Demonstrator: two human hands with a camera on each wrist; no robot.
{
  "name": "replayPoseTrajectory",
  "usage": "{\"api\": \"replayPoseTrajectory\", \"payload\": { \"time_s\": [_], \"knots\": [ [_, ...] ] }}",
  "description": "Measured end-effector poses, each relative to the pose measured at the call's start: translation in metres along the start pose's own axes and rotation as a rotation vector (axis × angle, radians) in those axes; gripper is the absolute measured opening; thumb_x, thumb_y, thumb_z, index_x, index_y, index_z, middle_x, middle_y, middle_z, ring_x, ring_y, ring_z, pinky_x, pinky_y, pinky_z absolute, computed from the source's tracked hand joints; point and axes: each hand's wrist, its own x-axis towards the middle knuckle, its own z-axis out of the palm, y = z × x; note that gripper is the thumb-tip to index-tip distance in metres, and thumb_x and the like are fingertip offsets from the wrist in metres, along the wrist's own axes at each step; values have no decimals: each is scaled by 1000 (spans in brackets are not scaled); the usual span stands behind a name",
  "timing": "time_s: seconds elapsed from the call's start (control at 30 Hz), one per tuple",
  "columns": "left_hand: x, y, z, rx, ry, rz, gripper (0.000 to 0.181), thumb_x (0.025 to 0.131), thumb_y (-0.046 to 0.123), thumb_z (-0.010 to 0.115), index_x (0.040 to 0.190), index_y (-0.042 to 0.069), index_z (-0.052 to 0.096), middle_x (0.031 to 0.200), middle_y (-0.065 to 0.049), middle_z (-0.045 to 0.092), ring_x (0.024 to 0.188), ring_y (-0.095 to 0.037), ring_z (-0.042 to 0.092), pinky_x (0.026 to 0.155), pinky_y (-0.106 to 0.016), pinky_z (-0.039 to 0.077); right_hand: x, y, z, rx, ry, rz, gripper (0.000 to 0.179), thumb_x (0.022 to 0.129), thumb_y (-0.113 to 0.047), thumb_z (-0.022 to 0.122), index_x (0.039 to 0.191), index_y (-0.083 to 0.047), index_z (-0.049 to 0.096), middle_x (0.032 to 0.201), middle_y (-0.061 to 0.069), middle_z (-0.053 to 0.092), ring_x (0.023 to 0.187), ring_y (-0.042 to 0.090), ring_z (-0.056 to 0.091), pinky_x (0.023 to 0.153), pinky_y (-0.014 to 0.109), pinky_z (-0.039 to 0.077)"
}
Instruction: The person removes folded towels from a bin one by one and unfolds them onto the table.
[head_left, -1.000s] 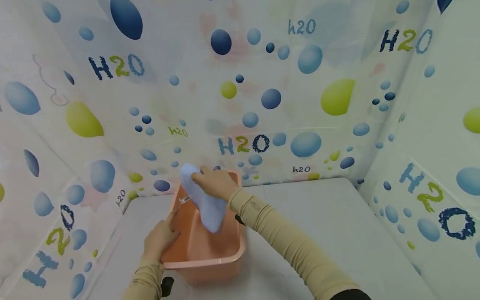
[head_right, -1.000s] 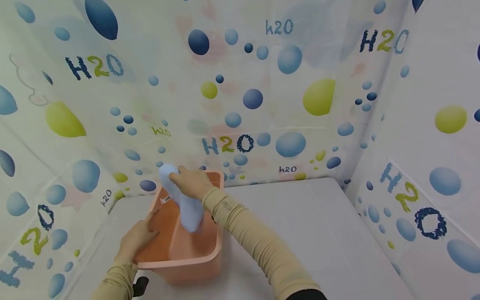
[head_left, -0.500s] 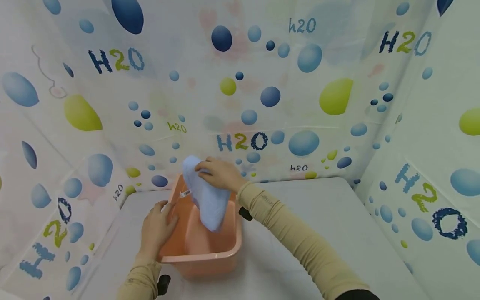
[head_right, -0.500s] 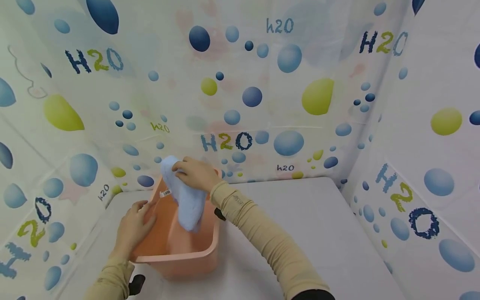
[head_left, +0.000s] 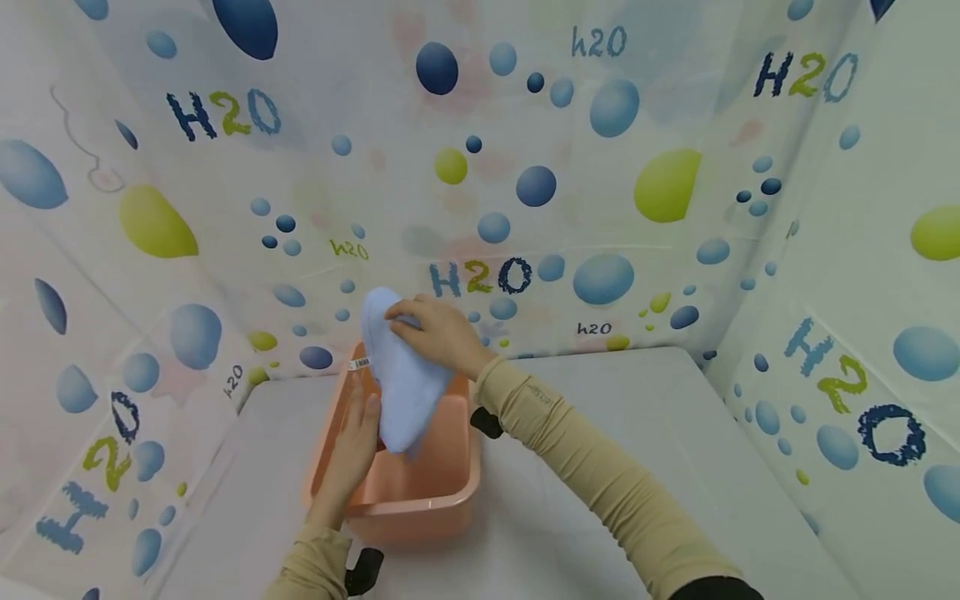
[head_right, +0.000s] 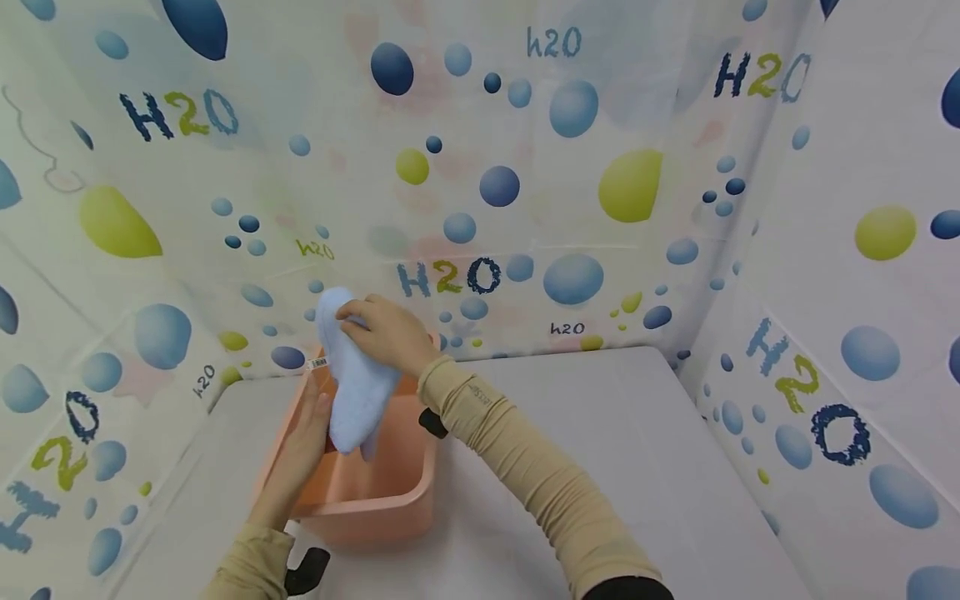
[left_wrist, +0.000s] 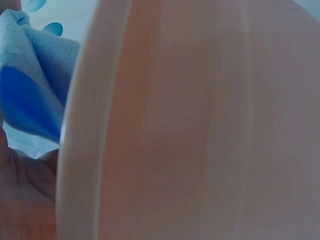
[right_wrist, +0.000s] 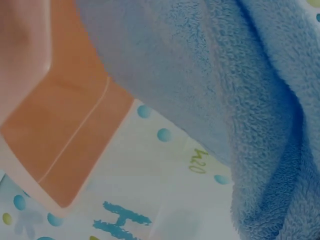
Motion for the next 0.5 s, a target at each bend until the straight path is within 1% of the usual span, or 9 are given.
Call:
{"api": "replayPoseTrajectory", "payload": {
  "time_s": [0.07, 0.13, 0.23, 0.27, 0.3, 0.37, 0.43, 0.47, 0.5],
  "knots": [
    [1, 2, 1, -29, -31, -12, 66, 97, 55, 13, 146, 27, -20, 158, -12, 2, 122, -41, 48, 98, -51, 42, 0, -3, -2, 7, 5, -2, 25, 95, -29, 51, 115, -21, 64, 113, -2, 64, 99, 12, 60, 82, 24, 49],
    [2, 4, 3, -59, -57, -31, 69, 95, 58, 9, 145, 23, -24, 158, -11, -7, 128, -42, 41, 101, -52, 40, 0, -6, -4, 16, 7, -5, 26, 95, -30, 51, 116, -22, 64, 114, -2, 63, 99, 11, 60, 81, 23, 49],
    [4, 6, 5, -172, -102, -60, 76, 92, 62, 3, 143, 16, -30, 155, -17, -16, 130, -45, 36, 101, -54, 39, 0, -11, -6, 38, 11, -5, 26, 95, -31, 51, 117, -22, 63, 114, -1, 62, 96, 11, 59, 79, 23, 49],
    [5, 6, 6, -233, -124, -77, 80, 90, 65, 1, 145, 13, -26, 156, -20, -12, 131, -44, 35, 102, -54, 38, 0, -13, -7, 45, 13, -5, 27, 95, -31, 51, 117, -23, 63, 114, -1, 62, 95, 11, 59, 78, 23, 49],
    [6, 7, 7, -304, -143, -103, 85, 87, 68, 0, 147, 10, -18, 155, -21, -2, 129, -43, 37, 102, -53, 37, 0, -14, -8, 50, 14, -4, 26, 95, -31, 51, 117, -23, 63, 113, -1, 61, 94, 11, 58, 78, 23, 48],
    [8, 8, 9, -441, -170, -141, 93, 83, 72, -1, 149, 7, 0, 148, -20, 24, 120, -35, 47, 102, -50, 38, 0, -17, -10, 64, 17, 2, 27, 95, -32, 51, 118, -24, 63, 112, 0, 60, 90, 11, 57, 75, 24, 47],
    [8, 8, 9, -578, -202, -159, 97, 80, 76, -1, 147, 7, 15, 132, -10, 44, 111, -21, 53, 99, -44, 40, 0, -19, -11, 81, 19, 8, 27, 95, -32, 51, 118, -24, 62, 110, 1, 60, 88, 12, 56, 74, 24, 47],
    [8, 9, 8, -647, -213, -163, 96, 80, 77, 0, 144, 10, 22, 121, -4, 52, 106, -17, 56, 97, -40, 41, -1, -20, -13, 92, 19, 14, 27, 95, -31, 51, 118, -24, 62, 111, 1, 60, 89, 12, 55, 75, 24, 46],
    [7, 10, 7, -706, -226, -158, 92, 80, 77, 4, 142, 12, 25, 115, 1, 55, 101, -14, 58, 96, -39, 43, -1, -21, -14, 106, 21, 16, 27, 95, -31, 50, 119, -24, 62, 110, 2, 59, 89, 13, 55, 75, 24, 46]
  ]
}}
